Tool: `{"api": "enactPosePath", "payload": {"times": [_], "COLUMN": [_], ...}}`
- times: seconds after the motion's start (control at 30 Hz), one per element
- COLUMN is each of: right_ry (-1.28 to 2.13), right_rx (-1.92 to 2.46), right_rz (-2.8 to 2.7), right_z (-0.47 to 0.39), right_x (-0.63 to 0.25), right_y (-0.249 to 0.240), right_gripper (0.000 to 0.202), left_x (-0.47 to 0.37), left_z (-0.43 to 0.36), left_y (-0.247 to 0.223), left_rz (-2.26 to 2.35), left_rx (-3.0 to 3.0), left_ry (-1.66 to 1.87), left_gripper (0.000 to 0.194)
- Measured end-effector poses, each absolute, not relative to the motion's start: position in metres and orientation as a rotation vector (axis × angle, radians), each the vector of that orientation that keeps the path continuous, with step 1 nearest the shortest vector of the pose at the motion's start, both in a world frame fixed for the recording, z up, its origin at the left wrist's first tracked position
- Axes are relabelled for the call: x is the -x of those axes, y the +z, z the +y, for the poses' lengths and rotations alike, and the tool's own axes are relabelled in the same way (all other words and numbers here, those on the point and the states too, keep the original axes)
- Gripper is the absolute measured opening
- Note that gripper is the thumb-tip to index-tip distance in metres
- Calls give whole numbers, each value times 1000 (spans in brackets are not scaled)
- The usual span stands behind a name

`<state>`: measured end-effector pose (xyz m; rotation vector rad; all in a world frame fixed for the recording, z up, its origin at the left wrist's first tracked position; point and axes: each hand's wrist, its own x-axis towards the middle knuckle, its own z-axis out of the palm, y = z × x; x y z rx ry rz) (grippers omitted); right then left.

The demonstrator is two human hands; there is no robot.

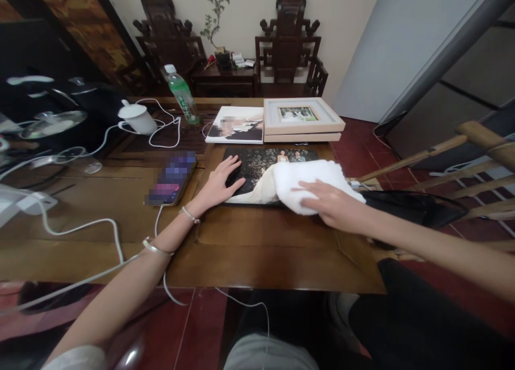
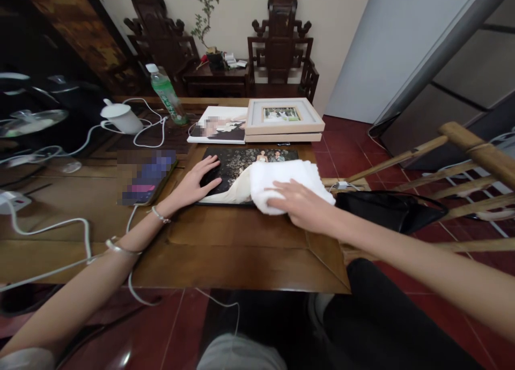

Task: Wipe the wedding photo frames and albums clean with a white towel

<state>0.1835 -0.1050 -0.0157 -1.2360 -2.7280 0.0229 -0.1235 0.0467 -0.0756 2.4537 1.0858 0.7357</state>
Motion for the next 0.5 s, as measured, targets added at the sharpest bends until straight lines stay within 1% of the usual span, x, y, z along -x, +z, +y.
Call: {"api": "enactPosePath", "payload": {"times": [0.3, 0.4, 0.5], "right_ry": [20, 2, -40], "right_rx": [1400, 1424, 1437], "right_rz": [-2703, -2698, -2688], "right_z": [0, 5, -17], "right_x": [-216, -217, -207], "right_y": [-2, -5, -13], "right_gripper": [40, 43, 50], "left_x": [125, 124, 123], "left_z": [47, 46, 44], "left_y": [-73, -72, -71], "left_rz": [1067, 1037, 1029], "left_rx": [-2444, -2456, -2452], "left_ry": [751, 796, 825], "left_gripper": [55, 55, 54]}}
